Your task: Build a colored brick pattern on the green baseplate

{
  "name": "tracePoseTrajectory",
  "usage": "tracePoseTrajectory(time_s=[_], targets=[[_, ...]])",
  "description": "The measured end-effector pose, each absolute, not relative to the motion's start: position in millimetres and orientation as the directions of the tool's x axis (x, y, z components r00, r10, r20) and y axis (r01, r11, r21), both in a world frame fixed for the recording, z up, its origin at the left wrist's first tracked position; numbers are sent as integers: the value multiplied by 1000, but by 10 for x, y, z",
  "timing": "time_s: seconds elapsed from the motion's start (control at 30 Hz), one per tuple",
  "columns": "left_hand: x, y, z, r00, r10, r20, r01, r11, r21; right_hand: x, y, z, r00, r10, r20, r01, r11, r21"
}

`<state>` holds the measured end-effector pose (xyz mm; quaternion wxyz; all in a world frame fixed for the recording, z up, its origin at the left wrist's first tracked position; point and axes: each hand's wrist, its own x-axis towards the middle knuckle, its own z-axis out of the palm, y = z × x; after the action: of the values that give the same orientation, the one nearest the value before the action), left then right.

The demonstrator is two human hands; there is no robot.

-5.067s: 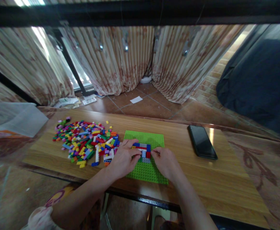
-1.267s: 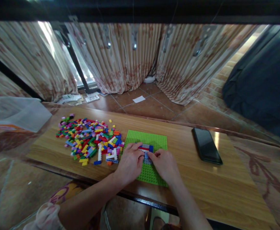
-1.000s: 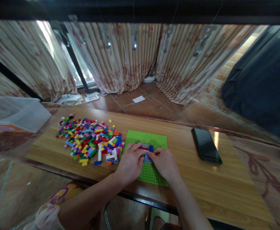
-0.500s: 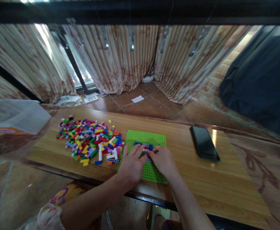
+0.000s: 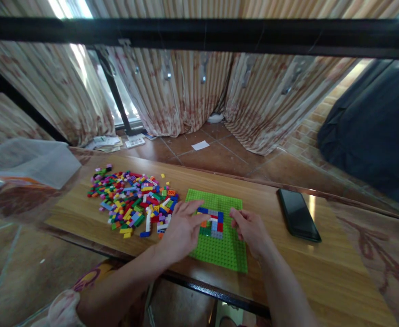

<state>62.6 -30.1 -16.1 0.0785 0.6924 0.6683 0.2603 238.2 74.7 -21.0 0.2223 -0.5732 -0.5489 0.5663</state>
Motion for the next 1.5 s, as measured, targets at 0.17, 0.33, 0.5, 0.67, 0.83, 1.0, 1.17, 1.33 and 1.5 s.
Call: tracePoseTrajectory(time_s=[0.17,0.33,0.5,0.67,0.83,1.0,1.17,1.33,1.5], targets=[[-68,-66,-19,-335,879,341,857,134,498,2319,692,-195,-257,892,-372,266,-305,-915],[-626,-29,10,-532,829,174,789,411,457,2292,684,-202,-259,878,-403,252,-341,-906],[-577,-5,-121,-341,926,163,881,254,400,2262,698,-213,-260,876,-406,260,-341,-903],[-463,39,-195,-161,974,160,934,98,343,2284,701,-297,-297,878,-374,292,-290,-912],[-529,23,-175,-178,975,132,935,126,331,2318,707,-318,-302,880,-368,296,-280,-913],[-549,-11,-123,-214,975,67,933,184,309,2313,701,-304,-309,871,-383,316,-285,-905],[-527,-26,-110,-279,960,24,919,259,296,2306,694,-330,-329,873,-361,309,-261,-914],[-615,-46,-116,-252,968,-5,915,240,324,2287,679,-296,-327,871,-368,315,-266,-911],[-612,-75,-97,-254,967,3,915,239,323,2269,666,-264,-334,868,-367,303,-269,-914]])
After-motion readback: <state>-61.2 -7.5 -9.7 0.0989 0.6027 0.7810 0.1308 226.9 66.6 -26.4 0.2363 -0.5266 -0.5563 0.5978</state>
